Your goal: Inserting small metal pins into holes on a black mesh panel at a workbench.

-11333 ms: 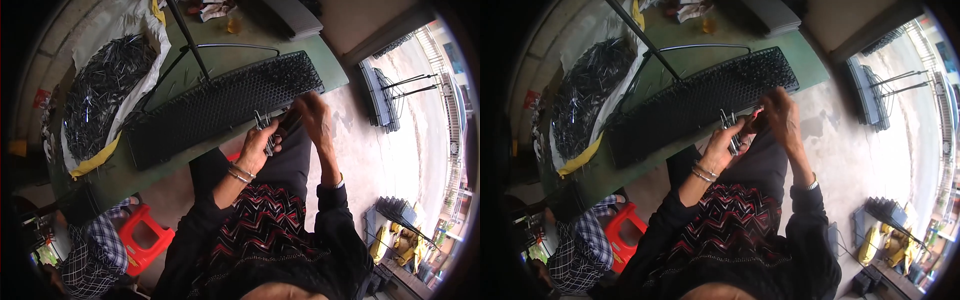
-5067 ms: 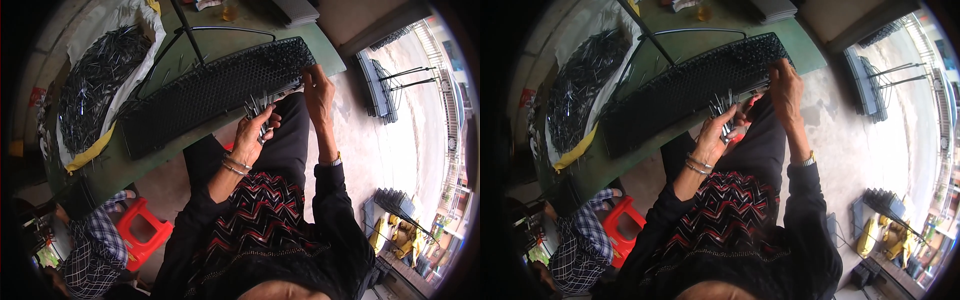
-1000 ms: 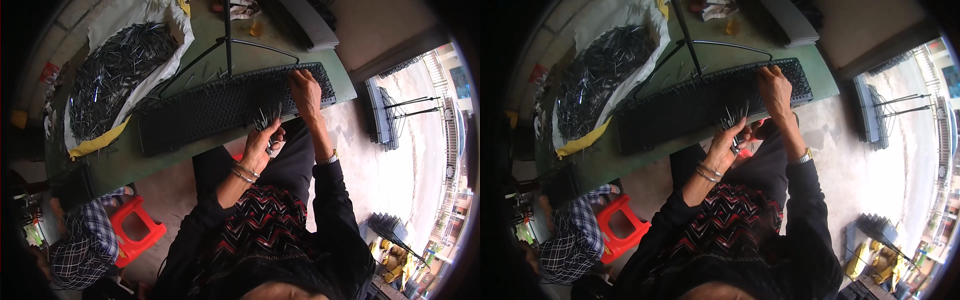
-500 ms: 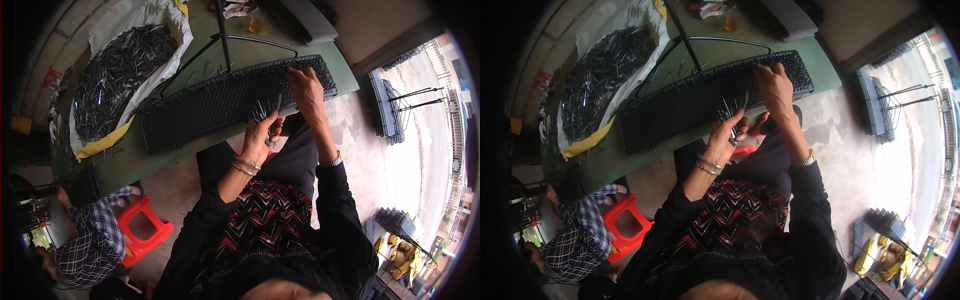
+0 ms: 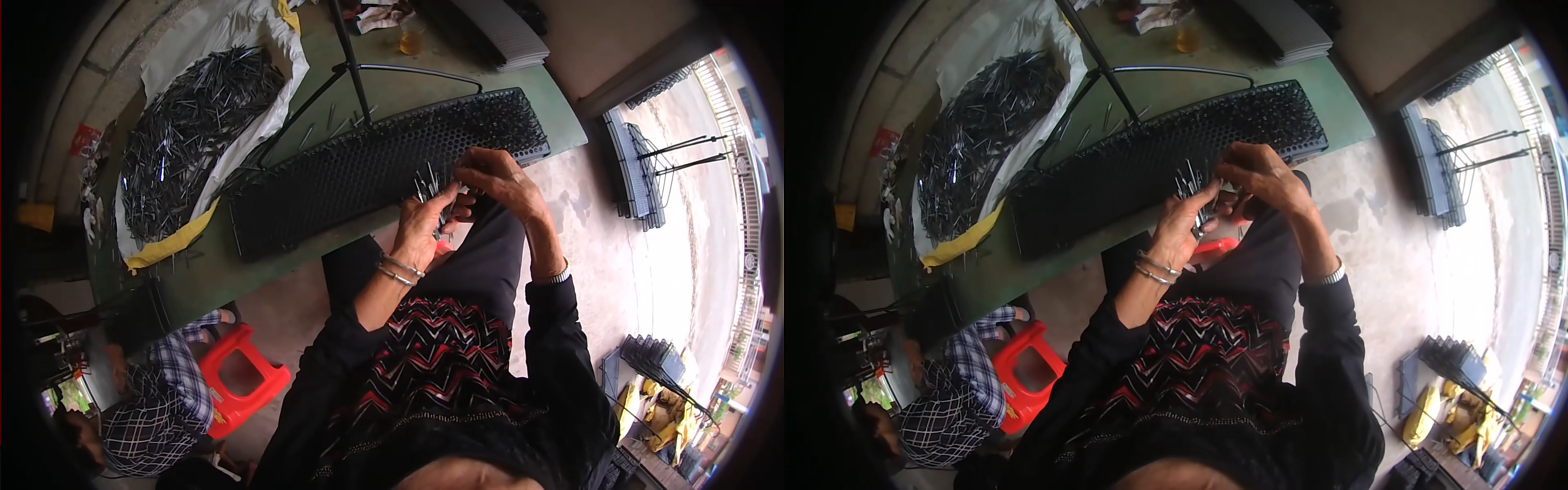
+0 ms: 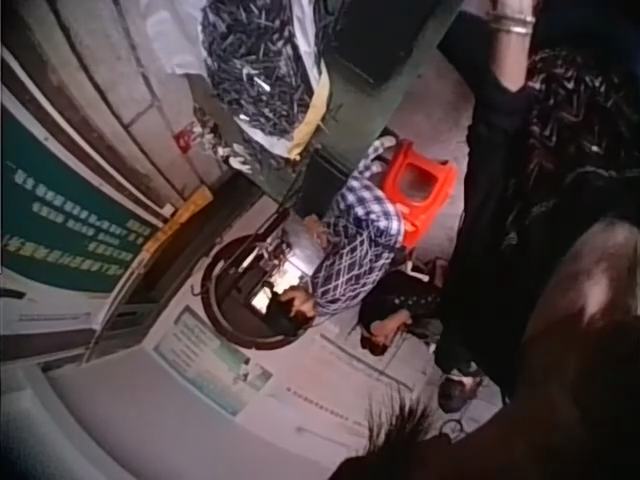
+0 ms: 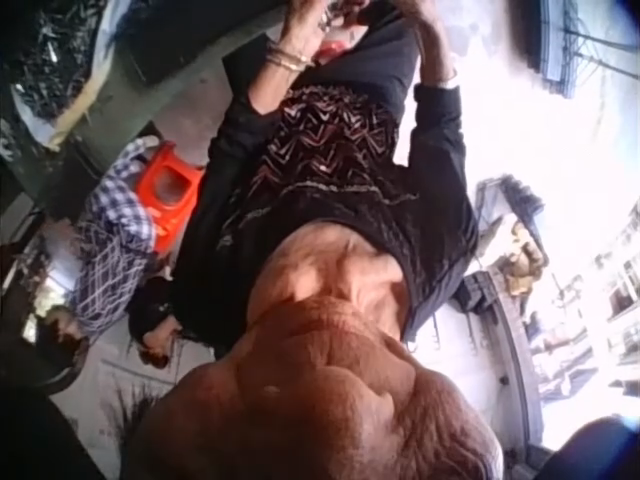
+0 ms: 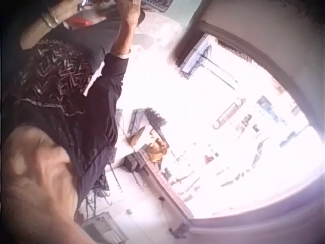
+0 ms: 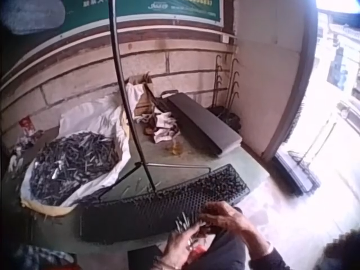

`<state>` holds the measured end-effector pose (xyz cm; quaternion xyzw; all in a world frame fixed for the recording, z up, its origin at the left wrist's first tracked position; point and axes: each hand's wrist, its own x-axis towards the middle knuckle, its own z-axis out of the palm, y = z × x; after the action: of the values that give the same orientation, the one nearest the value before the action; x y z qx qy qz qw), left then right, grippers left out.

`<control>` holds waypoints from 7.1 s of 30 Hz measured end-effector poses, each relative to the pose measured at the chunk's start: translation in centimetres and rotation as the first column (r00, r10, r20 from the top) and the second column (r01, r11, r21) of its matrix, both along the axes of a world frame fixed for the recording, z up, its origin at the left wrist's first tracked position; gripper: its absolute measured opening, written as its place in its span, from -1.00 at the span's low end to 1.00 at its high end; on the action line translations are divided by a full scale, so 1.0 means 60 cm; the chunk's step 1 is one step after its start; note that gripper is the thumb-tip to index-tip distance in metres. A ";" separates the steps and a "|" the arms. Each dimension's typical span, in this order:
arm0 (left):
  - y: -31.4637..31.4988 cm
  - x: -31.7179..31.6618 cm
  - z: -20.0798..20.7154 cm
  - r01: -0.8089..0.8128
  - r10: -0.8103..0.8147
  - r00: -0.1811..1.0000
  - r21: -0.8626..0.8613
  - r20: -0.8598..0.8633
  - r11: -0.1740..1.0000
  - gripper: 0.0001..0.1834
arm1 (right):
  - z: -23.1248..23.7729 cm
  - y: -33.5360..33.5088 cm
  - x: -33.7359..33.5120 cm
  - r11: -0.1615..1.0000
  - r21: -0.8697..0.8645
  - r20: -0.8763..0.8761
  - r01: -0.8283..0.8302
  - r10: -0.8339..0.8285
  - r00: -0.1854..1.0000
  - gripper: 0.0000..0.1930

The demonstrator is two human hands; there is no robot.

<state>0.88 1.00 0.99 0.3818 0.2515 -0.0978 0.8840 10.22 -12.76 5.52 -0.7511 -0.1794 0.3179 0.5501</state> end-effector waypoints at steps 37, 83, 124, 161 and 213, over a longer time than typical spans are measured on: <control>-0.008 0.018 -0.038 0.023 -0.019 1.000 -0.205 0.021 0.979 -0.74 | -0.039 0.002 0.047 0.846 0.135 0.646 0.515 -0.470 0.602 -0.92; -0.011 0.005 -0.052 -0.009 -0.003 1.000 -0.418 -0.028 0.908 -0.79 | -0.040 0.012 0.097 0.929 -0.211 0.821 0.304 0.000 0.571 -0.93; -0.014 -0.009 -0.015 -0.074 0.067 0.997 -0.288 -0.034 0.955 -0.86 | -0.080 0.019 0.062 0.798 -0.194 0.968 0.571 0.062 0.241 -0.81; -0.020 0.001 -0.009 -0.011 0.006 1.000 -0.251 -0.023 0.968 -0.80 | -0.077 0.005 0.047 0.757 -0.235 0.917 0.610 -0.034 0.396 -0.90; -0.028 -0.004 -0.060 0.011 -0.004 1.000 -0.263 0.028 0.965 -0.68 | -0.066 -0.044 0.034 0.846 0.060 0.800 0.529 -0.358 0.481 -0.94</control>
<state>0.61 -0.70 -2.63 0.2635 0.2226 -0.1283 0.9298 12.25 -15.42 1.58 -0.8818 -0.1685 -0.1825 0.4009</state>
